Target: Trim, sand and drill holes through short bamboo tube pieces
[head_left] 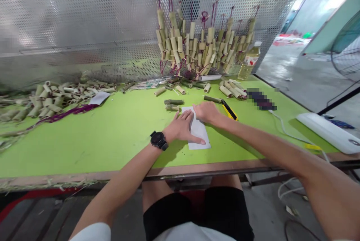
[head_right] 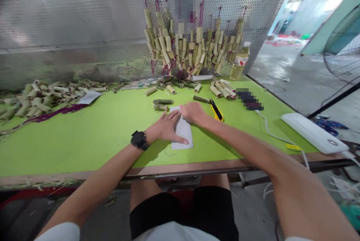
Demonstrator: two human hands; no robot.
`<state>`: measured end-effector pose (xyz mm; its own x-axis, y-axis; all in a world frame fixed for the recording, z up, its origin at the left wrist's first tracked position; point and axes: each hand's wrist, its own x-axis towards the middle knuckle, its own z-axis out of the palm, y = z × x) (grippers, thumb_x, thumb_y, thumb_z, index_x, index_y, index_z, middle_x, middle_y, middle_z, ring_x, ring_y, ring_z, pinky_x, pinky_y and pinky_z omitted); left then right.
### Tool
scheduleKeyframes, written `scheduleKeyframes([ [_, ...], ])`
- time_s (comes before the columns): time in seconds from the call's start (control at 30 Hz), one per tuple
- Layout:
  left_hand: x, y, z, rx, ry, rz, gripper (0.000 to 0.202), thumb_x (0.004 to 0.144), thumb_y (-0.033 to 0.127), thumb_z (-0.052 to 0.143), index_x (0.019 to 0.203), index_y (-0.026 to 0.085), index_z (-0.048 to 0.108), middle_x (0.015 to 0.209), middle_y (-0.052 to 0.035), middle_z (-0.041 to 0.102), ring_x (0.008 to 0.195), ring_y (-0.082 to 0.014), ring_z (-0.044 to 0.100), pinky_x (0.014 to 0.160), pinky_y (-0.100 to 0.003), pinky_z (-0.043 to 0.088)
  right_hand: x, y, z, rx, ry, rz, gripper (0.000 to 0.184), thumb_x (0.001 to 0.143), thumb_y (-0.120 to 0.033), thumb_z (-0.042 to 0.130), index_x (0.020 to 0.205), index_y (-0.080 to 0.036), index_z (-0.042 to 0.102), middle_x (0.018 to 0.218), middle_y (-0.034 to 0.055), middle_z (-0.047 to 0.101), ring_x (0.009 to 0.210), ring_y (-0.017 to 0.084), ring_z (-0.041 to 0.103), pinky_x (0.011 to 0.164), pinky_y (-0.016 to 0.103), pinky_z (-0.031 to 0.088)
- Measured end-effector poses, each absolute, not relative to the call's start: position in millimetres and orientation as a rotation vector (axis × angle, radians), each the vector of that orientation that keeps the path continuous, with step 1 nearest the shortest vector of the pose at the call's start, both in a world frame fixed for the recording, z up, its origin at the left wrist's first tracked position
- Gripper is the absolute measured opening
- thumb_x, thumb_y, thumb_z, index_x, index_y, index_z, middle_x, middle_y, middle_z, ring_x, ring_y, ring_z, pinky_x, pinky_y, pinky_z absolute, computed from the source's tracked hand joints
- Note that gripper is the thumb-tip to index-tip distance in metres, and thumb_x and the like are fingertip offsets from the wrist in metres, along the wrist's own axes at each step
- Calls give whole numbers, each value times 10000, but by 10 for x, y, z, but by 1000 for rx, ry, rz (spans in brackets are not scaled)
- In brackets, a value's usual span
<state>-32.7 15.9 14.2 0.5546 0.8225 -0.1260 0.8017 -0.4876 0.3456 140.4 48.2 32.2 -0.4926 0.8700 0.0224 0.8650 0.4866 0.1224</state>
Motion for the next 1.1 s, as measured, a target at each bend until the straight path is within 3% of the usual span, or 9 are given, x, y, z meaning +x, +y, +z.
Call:
scheduleKeyframes([
  [0.1, -326, 157, 140, 2417, 1309, 53, 1491, 649, 1052, 595, 1771, 157, 188, 1836, -186, 155, 1714, -432, 110, 1396, -603, -6, 1424, 493, 328, 1314, 2742, 120, 542, 1110, -259, 309, 1114, -79, 820, 892, 194, 813, 741, 252, 710, 657, 333, 417],
  [0.17, -325, 154, 140, 2428, 1316, 67, 1508, 634, 1059, 599, 1769, 151, 195, 1836, -184, 162, 1712, -441, 111, 1396, -602, -15, 1445, 474, 334, 1304, 2739, 172, 561, 1119, -281, 291, 1171, -75, 810, 931, 217, 816, 778, 272, 726, 663, 341, 421],
  [0.27, -324, 151, 145, 2424, 1326, 87, 1567, 605, 1072, 608, 1769, 119, 170, 1836, -204, 139, 1711, -441, 118, 1394, -611, -12, 1473, 427, 351, 1464, 2649, 242, 649, 1136, -286, 210, 1089, -76, 823, 973, 244, 817, 791, 282, 736, 662, 346, 417],
  [0.4, -323, 149, 153, 2430, 1285, 52, 1494, 641, 1075, 572, 1773, 179, 188, 1839, -177, 136, 1719, -427, 75, 1384, -637, -21, 1486, 389, 349, 1296, 2742, 158, 579, 1139, -306, 271, 1125, -106, 815, 969, 202, 827, 785, 263, 734, 670, 336, 411],
  [0.53, -325, 153, 163, 2433, 1315, 58, 1542, 611, 1097, 560, 1784, 187, 141, 1836, -193, 88, 1716, -438, 77, 1382, -627, -34, 1509, 436, 333, 1484, 2651, 251, 693, 1155, -335, 200, 1024, -82, 831, 940, 239, 813, 827, 284, 746, 682, 344, 418],
  [0.7, -326, 166, 152, 2435, 1295, 44, 1482, 631, 1082, 565, 1761, 174, 256, 1835, -183, 138, 1722, -411, 71, 1387, -608, -43, 1533, 384, 308, 1335, 2705, 175, 614, 1145, -348, 260, 1123, -106, 824, 955, 213, 824, 861, 295, 760, 697, 349, 428],
  [0.9, -309, 141, 155, 2432, 1360, 54, 1498, 650, 1068, 561, 1770, 139, 204, 1831, -212, 120, 1713, -441, 103, 1386, -604, -30, 1568, 582, 398, 1528, 2595, 271, 696, 1151, -336, 196, 1094, -71, 837, 1009, 259, 819, 923, 332, 775, 737, 374, 477],
  [1.1, -316, 164, 129, 2442, 1315, 74, 1486, 626, 1076, 578, 1764, 183, 240, 1838, -174, 139, 1719, -427, 76, 1387, -592, -49, 1623, 271, 346, 1421, 2633, 167, 718, 1165, -406, 191, 1096, -114, 843, 1041, 227, 828, 927, 312, 782, 742, 355, 477],
])
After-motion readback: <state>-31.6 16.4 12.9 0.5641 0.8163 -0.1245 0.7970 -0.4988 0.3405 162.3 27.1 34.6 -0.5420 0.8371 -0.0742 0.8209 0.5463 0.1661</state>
